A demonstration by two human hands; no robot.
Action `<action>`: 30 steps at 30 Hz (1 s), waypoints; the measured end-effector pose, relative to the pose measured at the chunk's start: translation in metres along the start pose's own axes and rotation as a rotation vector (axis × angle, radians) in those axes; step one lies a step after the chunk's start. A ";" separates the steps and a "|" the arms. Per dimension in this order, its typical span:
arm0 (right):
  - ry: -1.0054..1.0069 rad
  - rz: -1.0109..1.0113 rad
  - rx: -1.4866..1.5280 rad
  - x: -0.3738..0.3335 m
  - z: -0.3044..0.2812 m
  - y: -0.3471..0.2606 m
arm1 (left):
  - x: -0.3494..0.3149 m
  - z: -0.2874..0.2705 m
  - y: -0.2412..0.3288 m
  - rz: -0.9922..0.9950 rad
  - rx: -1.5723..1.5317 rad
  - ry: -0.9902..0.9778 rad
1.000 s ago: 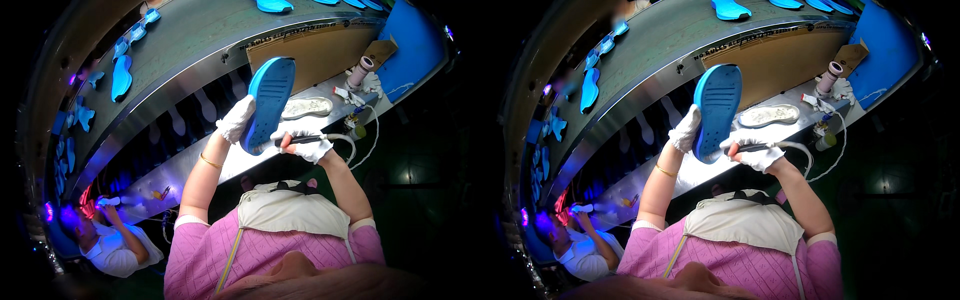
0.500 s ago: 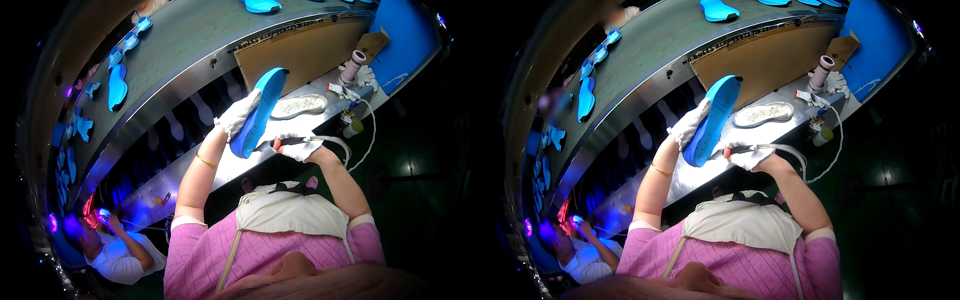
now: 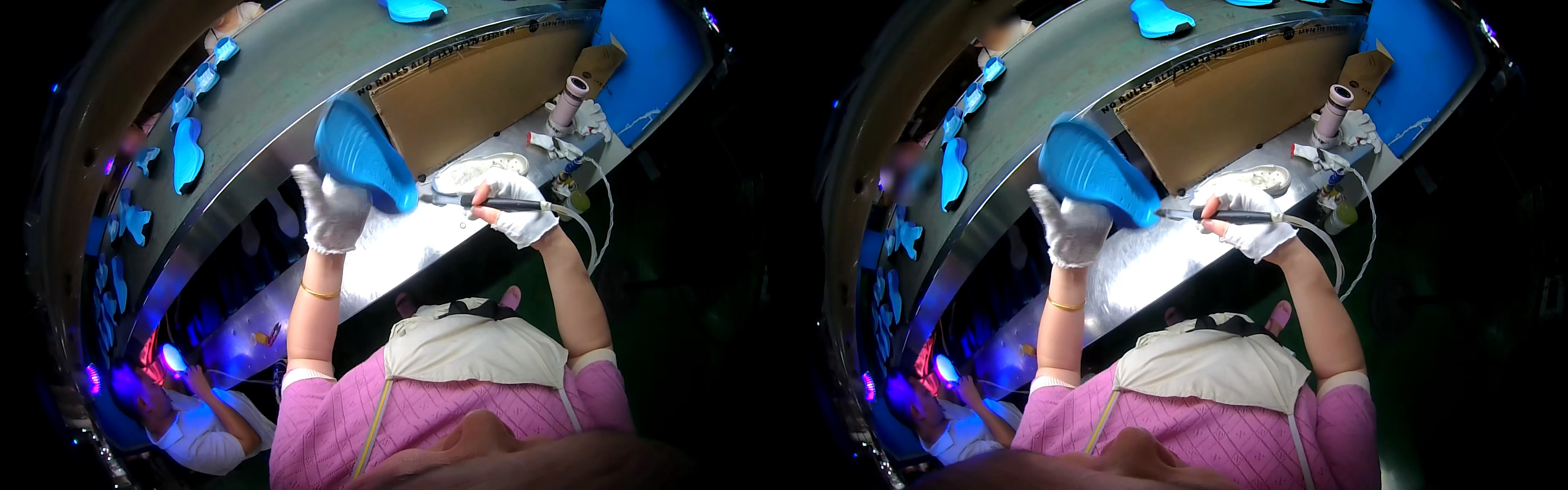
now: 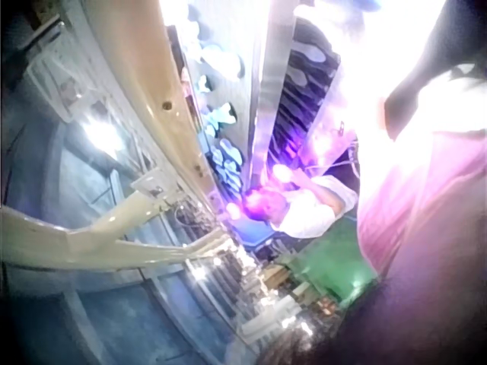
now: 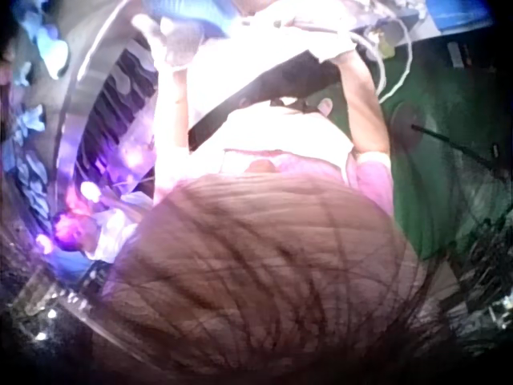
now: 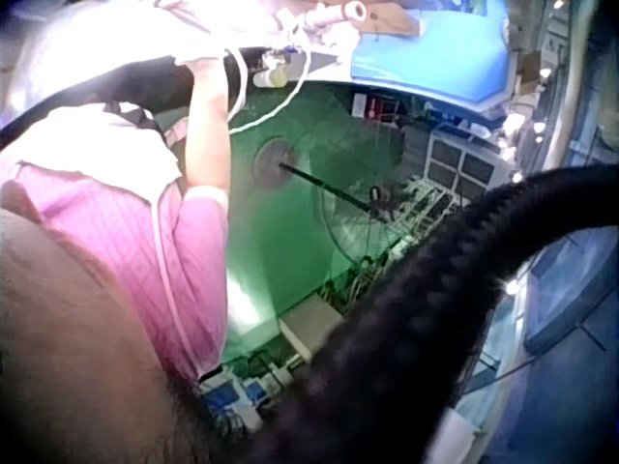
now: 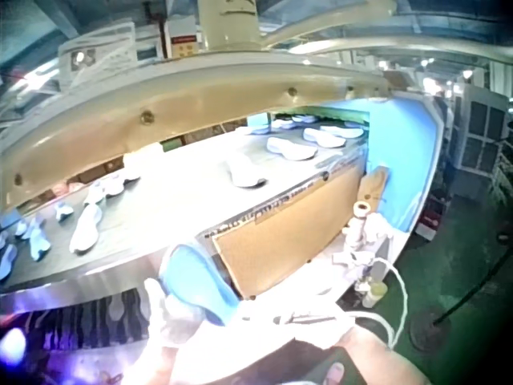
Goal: The person uses a brush tool to apply a substance to blue shoe soles, picking them one by one from a moving conveyor belt and returning them to the belt after coating the bottom surface.
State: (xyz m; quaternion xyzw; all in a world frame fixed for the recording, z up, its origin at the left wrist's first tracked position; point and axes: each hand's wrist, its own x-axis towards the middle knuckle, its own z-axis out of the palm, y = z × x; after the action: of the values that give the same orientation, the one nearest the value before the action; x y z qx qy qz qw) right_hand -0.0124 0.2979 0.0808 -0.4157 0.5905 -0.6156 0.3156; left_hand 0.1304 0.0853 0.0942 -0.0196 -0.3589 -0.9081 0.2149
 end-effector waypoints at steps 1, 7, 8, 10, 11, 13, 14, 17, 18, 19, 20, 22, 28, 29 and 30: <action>0.015 -0.041 0.030 0.000 0.002 0.001 | 0.002 -0.021 -0.005 0.063 0.095 0.029; 0.218 -0.037 0.041 -0.006 0.017 0.031 | -0.029 -0.067 -0.049 -0.495 -0.427 -0.020; 0.231 -0.090 -0.006 -0.006 0.020 0.039 | -0.035 -0.081 -0.059 -0.489 -0.485 0.026; 0.303 -0.207 -0.112 -0.001 0.021 0.040 | -0.038 -0.050 -0.075 -0.405 -0.326 0.052; 0.344 -0.224 -0.012 0.005 0.021 0.041 | -0.038 -0.038 -0.080 -0.403 -0.317 0.067; 0.441 -0.317 -0.113 0.014 0.022 0.034 | -0.035 -0.022 -0.095 -0.355 -0.303 0.068; 0.466 -0.389 -0.251 0.020 0.025 0.031 | -0.036 -0.017 -0.096 -0.390 -0.363 0.075; 0.300 -0.314 0.106 0.016 0.047 0.043 | -0.032 -0.056 -0.114 -0.404 -0.571 -0.075; 0.240 -0.472 -0.140 0.008 0.049 0.024 | -0.031 -0.067 -0.116 -0.413 -0.592 0.048; 0.219 -0.464 -0.130 0.006 0.049 0.027 | -0.028 -0.049 -0.113 -0.361 -0.475 0.150; 0.182 -0.312 0.012 0.000 0.047 0.027 | -0.025 -0.031 -0.109 -0.307 -0.357 0.250; 0.207 -0.343 -0.062 -0.001 0.046 0.017 | -0.022 -0.034 -0.108 -0.218 -0.348 0.288; 0.145 -0.488 -0.364 0.002 0.059 0.029 | -0.020 -0.029 -0.098 -0.172 -0.223 0.210; 0.094 -0.404 -0.339 -0.002 0.062 0.025 | -0.022 -0.033 -0.095 -0.132 -0.152 0.287; 0.089 -0.402 -0.336 -0.004 0.062 0.024 | -0.020 -0.035 -0.093 -0.127 -0.295 0.198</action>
State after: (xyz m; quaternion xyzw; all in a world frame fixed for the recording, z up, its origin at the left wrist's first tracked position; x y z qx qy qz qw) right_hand 0.0415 0.2700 0.0540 -0.5439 0.6033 -0.5768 0.0871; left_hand 0.1154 0.1304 0.0044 0.0613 -0.1995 -0.9601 0.1861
